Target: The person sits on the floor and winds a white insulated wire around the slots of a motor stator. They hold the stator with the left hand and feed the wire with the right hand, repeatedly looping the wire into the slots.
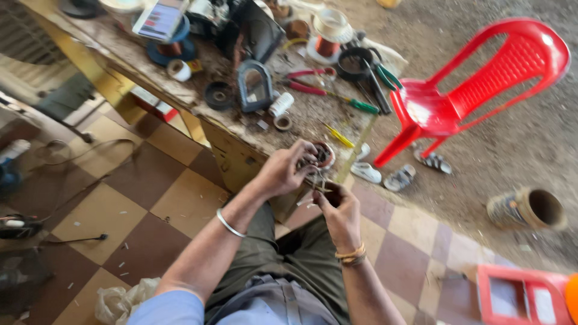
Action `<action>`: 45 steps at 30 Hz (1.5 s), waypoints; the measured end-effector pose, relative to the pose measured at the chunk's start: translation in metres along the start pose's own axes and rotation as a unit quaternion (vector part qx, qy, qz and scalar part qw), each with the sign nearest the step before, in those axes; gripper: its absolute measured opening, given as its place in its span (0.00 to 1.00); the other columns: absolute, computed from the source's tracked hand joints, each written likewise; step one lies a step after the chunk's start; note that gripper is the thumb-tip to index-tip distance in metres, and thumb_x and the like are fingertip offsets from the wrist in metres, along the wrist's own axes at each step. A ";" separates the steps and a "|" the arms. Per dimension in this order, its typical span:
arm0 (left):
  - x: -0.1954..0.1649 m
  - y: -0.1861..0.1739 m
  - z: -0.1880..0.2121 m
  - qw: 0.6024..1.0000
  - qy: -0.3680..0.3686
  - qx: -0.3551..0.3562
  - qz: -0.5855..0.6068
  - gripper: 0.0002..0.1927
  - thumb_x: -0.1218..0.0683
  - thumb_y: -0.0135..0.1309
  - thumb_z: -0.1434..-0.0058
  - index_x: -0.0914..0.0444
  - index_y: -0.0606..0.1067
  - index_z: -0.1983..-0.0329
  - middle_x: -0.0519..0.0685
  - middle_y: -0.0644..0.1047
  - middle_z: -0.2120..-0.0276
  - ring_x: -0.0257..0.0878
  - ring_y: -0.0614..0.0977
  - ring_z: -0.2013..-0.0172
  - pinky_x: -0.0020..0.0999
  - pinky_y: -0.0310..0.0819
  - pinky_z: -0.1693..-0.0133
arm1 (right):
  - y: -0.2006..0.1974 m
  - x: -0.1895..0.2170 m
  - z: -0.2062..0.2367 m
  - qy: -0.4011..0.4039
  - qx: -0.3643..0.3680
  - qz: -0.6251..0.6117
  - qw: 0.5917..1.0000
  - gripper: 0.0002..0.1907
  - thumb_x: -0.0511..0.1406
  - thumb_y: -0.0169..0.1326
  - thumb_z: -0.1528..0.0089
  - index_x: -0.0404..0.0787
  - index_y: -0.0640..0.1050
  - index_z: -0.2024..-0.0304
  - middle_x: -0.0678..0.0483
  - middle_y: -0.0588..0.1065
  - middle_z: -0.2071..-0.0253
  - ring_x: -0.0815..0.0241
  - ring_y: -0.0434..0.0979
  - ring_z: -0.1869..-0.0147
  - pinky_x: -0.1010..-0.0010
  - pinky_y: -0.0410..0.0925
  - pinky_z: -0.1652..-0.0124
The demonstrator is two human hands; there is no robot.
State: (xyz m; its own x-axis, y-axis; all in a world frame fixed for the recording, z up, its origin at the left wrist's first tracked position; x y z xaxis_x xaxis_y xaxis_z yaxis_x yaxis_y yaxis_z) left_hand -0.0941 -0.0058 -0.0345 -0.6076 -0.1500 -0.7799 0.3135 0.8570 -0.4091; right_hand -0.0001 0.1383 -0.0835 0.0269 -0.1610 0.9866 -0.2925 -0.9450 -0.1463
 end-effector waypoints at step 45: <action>-0.007 0.008 -0.002 0.999 -0.012 0.003 0.053 0.23 0.67 0.60 0.45 0.65 0.69 0.47 0.54 0.83 0.56 0.46 0.87 0.53 0.36 0.81 0.54 | 0.009 0.092 -0.039 -0.361 -0.121 0.263 0.887 0.07 0.26 0.59 0.37 0.37 0.76 0.58 0.47 0.81 0.62 0.54 0.83 0.60 0.68 0.73 0.60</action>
State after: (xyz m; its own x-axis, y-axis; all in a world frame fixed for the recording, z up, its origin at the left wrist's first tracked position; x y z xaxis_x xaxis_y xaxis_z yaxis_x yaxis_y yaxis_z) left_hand -0.0888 0.0037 -0.0310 -0.5538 -0.0700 -0.8297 0.3797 0.8656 -0.3265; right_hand -0.0373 0.1257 0.0089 0.4052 -0.7836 0.4710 -0.6404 -0.6110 -0.4654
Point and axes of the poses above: each hand's wrist, its own z-axis away from the middle knuckle, its own y-axis out of the palm, x = y × z, the point moved 9 cm from there along -z, towards the middle knuckle
